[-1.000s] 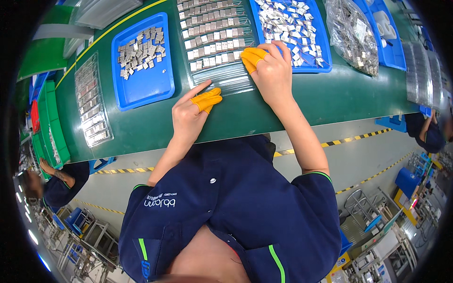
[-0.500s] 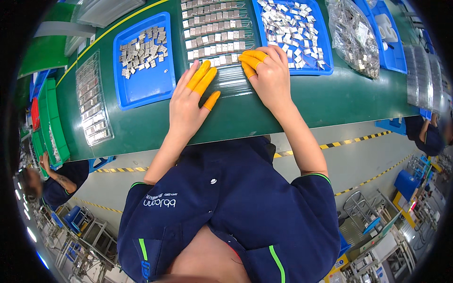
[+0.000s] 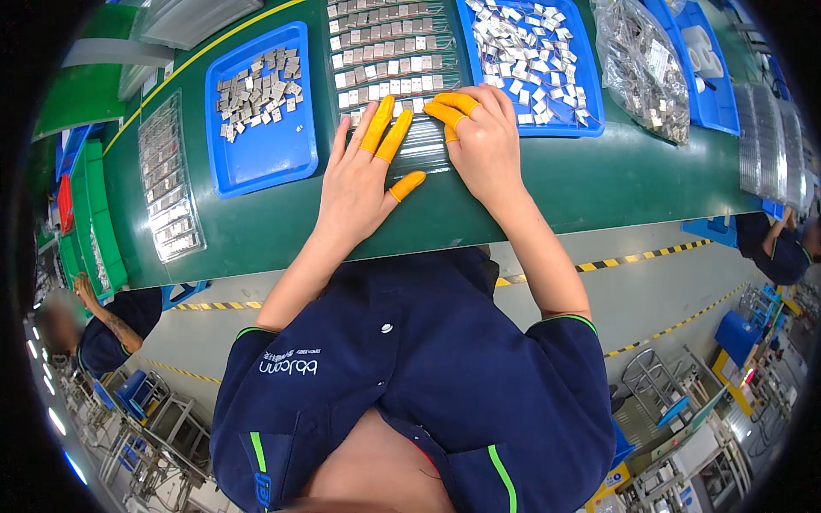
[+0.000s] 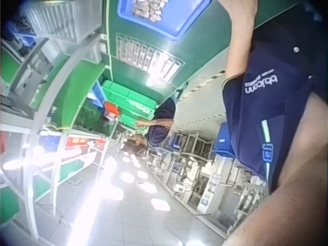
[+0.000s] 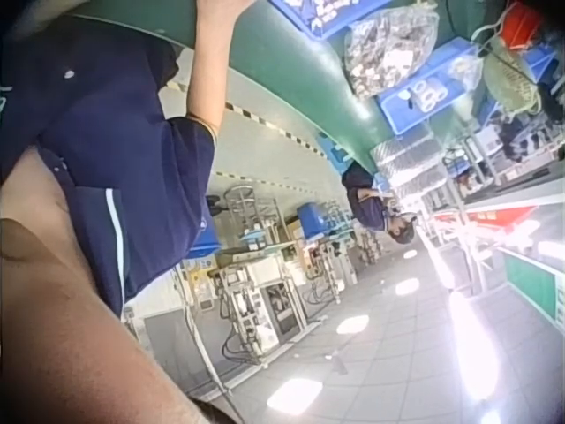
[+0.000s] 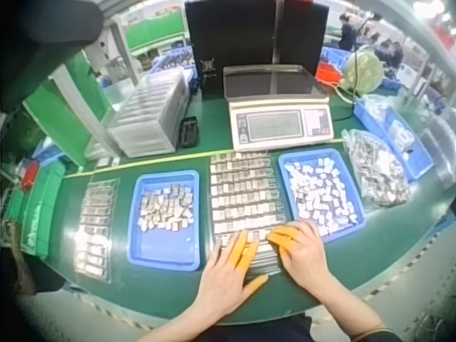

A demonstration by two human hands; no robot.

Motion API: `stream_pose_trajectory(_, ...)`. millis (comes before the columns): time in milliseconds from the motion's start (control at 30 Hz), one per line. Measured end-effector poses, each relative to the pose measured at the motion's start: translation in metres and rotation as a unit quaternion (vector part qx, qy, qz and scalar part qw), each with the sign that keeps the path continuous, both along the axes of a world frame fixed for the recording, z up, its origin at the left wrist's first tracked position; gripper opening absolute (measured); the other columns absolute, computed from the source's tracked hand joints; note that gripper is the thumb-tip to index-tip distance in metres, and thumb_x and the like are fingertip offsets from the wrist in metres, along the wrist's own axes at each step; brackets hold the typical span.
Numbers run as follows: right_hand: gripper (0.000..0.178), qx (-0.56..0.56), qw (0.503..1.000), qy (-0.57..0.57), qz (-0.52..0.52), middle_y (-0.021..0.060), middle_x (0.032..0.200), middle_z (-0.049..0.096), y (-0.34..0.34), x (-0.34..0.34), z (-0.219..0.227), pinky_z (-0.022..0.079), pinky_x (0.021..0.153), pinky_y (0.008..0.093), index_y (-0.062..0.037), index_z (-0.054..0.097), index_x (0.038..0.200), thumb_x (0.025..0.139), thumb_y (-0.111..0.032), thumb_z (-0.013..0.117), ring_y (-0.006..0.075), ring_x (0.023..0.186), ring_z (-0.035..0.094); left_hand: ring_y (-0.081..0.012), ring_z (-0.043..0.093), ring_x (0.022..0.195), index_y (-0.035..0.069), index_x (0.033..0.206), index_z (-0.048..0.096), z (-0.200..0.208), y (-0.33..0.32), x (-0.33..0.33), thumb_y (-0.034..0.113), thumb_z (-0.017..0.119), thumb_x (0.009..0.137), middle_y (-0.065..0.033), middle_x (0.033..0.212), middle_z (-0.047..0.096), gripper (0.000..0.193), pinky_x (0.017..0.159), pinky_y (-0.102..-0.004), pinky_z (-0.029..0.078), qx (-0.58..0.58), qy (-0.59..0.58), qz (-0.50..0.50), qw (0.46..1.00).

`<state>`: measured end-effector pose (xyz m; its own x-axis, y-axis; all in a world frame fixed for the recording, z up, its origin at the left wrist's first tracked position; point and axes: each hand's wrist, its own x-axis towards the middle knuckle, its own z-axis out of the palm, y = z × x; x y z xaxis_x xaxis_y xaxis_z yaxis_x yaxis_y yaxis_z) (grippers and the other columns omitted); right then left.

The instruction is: The person assembles small electronic components by hand, inserting them into a plastic tray.

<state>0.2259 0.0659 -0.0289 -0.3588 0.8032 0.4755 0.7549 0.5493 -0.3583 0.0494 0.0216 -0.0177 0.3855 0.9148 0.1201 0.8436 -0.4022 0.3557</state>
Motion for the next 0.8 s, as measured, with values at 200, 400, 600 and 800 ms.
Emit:
stream_pose_trajectory(200,0.026,-0.007,1.000,0.012,-0.010,0.0052,0.093,0.061,-0.003,0.003,0.004,0.036,0.092,0.0381,-0.0073,0.067,0.088,0.066,0.003,0.059,0.0217,0.094,0.053,-0.0282,0.026,0.129,-0.003,0.122,0.042,0.001,-0.007,-0.008,0.026,0.055,0.082,-0.0161,0.130,0.039,0.051,0.106,-0.0445,0.016,0.050,0.018,0.128,0.990)
stream_pose_trajectory(400,0.034,-0.005,0.998,-0.063,-0.007,0.0108,0.104,0.056,-0.009,-0.006,0.011,0.033,0.097,0.0404,-0.0086,0.065,0.097,0.068,0.004,0.053,0.0268,0.097,0.051,-0.0281,0.023,0.131,-0.005,0.124,0.038,0.000,-0.015,-0.008,0.023,0.055,0.083,-0.0150,0.132,0.038,0.053,0.107,-0.0457,0.012,-0.001,0.042,0.113,0.993)
stream_pose_trajectory(600,0.048,-0.087,0.993,-0.077,0.012,0.0091,0.115,0.051,-0.018,-0.018,0.009,0.033,0.097,0.0391,-0.0114,0.059,0.110,0.069,0.008,0.047,0.0281,0.104,0.047,-0.0304,0.022,0.130,-0.009,0.125,0.035,-0.004,-0.019,-0.001,0.032,0.055,0.082,-0.0214,0.134,0.032,0.063,0.107,-0.0447,0.012,0.004,0.059,0.120,0.991)
stream_pose_trajectory(800,0.037,-0.077,0.994,-0.082,0.005,0.0128,0.107,0.055,-0.019,-0.014,0.006,0.032,0.098,0.0405,-0.0047,0.063,0.102,0.068,0.002,0.051,0.0265,0.102,0.048,-0.0356,0.021,0.130,-0.012,0.124,0.034,-0.004,-0.019,0.006,0.032,0.057,0.081,-0.0256,0.133,0.031,0.066,0.107,-0.0430,0.015,0.006,0.035,0.121,0.992)
